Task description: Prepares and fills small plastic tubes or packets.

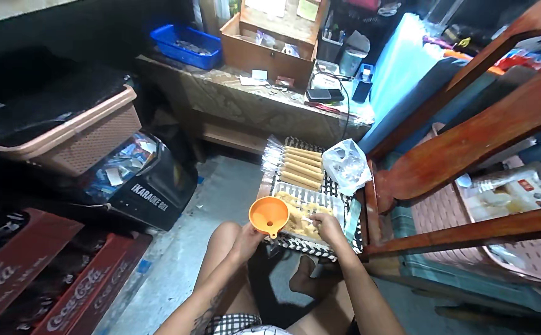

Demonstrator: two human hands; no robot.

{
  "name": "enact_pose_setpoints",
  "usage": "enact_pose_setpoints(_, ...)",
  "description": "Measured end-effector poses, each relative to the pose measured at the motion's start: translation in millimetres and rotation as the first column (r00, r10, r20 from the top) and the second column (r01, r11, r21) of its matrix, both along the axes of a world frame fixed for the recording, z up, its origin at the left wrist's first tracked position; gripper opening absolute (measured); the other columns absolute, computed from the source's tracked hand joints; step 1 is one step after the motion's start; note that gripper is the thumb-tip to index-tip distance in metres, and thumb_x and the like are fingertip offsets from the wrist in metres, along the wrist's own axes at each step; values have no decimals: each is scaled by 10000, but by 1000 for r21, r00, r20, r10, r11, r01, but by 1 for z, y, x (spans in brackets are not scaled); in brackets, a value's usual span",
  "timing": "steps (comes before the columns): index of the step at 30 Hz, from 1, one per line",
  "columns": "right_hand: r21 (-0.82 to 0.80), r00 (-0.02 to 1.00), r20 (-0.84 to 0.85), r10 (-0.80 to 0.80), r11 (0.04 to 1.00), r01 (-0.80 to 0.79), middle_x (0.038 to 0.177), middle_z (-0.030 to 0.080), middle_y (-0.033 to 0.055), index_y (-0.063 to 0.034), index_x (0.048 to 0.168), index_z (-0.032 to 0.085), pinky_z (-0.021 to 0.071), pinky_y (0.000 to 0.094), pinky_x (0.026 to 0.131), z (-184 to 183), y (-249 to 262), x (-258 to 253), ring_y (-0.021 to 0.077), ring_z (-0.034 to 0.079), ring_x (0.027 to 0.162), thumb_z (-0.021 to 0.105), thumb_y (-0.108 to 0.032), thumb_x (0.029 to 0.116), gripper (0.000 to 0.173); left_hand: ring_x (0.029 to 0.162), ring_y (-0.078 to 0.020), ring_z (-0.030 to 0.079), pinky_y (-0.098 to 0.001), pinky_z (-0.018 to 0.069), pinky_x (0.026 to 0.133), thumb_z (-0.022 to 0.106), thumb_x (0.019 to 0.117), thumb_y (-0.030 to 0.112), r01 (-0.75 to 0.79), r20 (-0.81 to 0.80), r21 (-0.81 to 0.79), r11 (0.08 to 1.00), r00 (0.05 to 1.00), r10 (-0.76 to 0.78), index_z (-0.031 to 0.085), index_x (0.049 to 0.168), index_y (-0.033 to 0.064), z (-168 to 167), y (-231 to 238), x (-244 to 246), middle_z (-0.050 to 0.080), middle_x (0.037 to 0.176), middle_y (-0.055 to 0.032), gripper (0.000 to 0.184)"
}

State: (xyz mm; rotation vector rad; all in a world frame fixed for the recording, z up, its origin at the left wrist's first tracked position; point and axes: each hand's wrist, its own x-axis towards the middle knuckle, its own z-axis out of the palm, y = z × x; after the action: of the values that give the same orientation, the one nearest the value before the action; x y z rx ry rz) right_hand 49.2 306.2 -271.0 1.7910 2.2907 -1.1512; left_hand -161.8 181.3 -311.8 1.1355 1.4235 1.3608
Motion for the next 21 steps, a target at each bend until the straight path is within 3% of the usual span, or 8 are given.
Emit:
enact_pose_setpoints(2,26,1000,-18,-19,999,19,1290,666,209,-18,1320,670,464,447,1057,5,-1,5,309,633,1198,491,-34,1056,319,996,-28,646,-220,535,918,645,922,-18,22,-67,52,998,998,-18,645,1122,-90,0,1,2,679,1092,-99,212)
enact_pose_setpoints(4,40,999,-21,-28,999,29,1270,674,206,-19,1314,672,472,439,1039,14,-2,10,301,644,1165,485,-37,1059,317,1099,-148,619,-299,489,992,655,903,-9,54,-165,114,992,986,-35,682,1092,-104,-4,2,4,668,1148,-187,213)
enact_pose_setpoints(8,73,999,2,-36,997,36,1293,656,220,-13,1322,664,473,451,1042,46,-3,18,317,643,1164,486,-47,1063,316,1167,-309,612,-471,421,1069,680,896,33,73,-312,226,971,950,1,749,1018,-65,-10,9,11,706,1141,-209,171)
enact_pose_setpoints(13,137,999,30,-35,990,31,1284,660,210,-18,1295,681,478,445,1028,91,-8,25,308,646,1146,497,-48,1065,296,1111,-315,596,-518,408,1018,706,913,125,116,-376,154,981,925,-50,777,998,-15,-6,14,17,705,1087,-165,179)
enact_pose_setpoints(16,173,1000,20,-9,985,5,1238,665,204,-14,1266,695,495,439,977,114,-15,26,295,649,1064,512,-38,1060,276,1145,-337,591,-616,365,1018,674,936,194,124,-404,113,986,912,-68,776,1029,8,-8,16,21,698,1099,-151,232)
enact_pose_setpoints(21,223,976,147,160,956,-191,1251,661,228,-31,1270,708,474,482,1047,136,-41,9,354,634,1171,520,-17,1049,291,1163,-343,582,-627,349,1027,687,939,206,110,-392,93,990,918,-65,776,1049,11,-4,17,26,696,1121,-151,241)
